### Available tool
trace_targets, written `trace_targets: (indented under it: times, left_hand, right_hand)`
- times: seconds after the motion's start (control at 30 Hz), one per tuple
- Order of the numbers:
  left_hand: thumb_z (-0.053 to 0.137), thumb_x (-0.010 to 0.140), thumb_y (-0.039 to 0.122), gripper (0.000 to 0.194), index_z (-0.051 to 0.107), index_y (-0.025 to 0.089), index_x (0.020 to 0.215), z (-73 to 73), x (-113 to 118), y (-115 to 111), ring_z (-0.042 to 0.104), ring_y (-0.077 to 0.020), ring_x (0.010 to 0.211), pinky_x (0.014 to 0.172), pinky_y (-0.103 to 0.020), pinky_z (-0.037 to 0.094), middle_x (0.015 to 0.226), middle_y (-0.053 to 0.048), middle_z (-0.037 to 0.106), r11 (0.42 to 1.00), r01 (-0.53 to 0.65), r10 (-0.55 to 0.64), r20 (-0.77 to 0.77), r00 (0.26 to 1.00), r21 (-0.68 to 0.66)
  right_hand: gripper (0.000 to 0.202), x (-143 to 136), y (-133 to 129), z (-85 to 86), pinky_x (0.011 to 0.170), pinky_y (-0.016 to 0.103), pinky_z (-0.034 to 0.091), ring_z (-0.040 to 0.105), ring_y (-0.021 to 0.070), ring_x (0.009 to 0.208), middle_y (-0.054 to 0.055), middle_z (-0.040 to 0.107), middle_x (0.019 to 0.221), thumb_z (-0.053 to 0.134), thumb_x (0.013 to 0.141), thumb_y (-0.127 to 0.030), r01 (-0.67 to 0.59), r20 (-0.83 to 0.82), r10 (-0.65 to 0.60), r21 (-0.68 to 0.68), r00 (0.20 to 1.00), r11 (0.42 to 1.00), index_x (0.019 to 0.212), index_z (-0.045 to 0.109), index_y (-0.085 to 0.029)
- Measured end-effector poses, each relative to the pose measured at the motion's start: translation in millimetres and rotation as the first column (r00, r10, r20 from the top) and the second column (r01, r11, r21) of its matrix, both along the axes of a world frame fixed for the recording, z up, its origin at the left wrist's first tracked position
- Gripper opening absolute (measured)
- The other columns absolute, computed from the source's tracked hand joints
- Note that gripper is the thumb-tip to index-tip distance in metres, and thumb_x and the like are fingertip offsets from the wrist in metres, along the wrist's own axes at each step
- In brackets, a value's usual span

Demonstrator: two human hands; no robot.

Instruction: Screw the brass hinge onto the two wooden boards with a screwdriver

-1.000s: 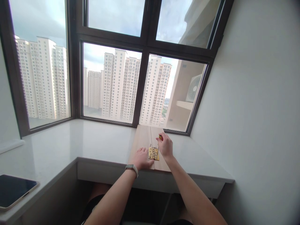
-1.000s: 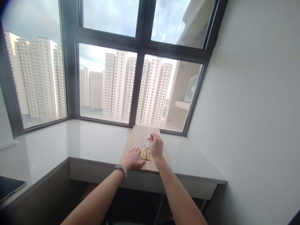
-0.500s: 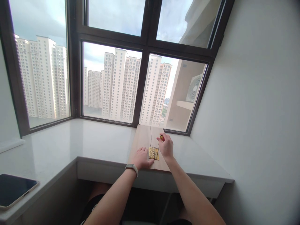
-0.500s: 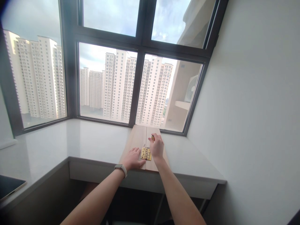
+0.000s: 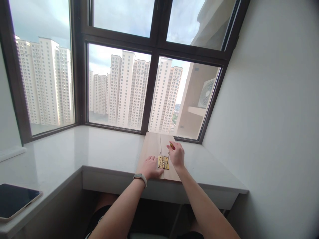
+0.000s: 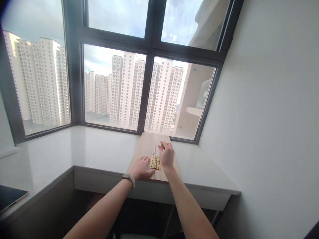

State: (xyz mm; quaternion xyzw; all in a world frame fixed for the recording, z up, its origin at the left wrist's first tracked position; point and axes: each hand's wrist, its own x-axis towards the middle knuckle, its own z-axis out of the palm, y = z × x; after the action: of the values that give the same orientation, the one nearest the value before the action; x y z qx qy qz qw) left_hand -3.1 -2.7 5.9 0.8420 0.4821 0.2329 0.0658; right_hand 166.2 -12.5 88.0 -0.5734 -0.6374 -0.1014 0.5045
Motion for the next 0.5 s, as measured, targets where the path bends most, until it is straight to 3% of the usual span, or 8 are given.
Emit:
trace_targets:
  times: [0.23,0.5]
  left_hand:
    - [0.048,0.081,0.07,0.079,0.052,0.017,0.14,0.3,0.5,0.0,0.039,-0.0375,0.14,0.118,-0.046,0.026,0.148,-0.016,0.051,1.0,0.003,-0.003,-0.006,1.0,-0.01]
    - [0.05,0.08,0.068,0.074,0.056,0.018,0.135,-0.6,1.1,0.6,0.044,-0.0377,0.135,0.115,-0.047,0.031,0.14,-0.016,0.057,1.0,-0.008,0.008,-0.001,1.0,0.016]
  right_hand:
    - [0.037,-2.9,1.7,-2.3,0.092,0.035,0.055,0.067,0.0234,0.103,0.013,0.07,0.121,0.048,0.1,-0.031,-0.153,-0.033,0.154,0.026,0.988,0.988,0.13,0.066,-0.017]
    - [0.037,2.0,6.9,-10.6,0.077,0.039,0.057,0.066,0.0235,0.08,0.012,0.072,0.101,0.06,0.096,-0.043,-0.067,-0.022,0.071,0.123,0.997,0.99,0.121,0.069,-0.018]
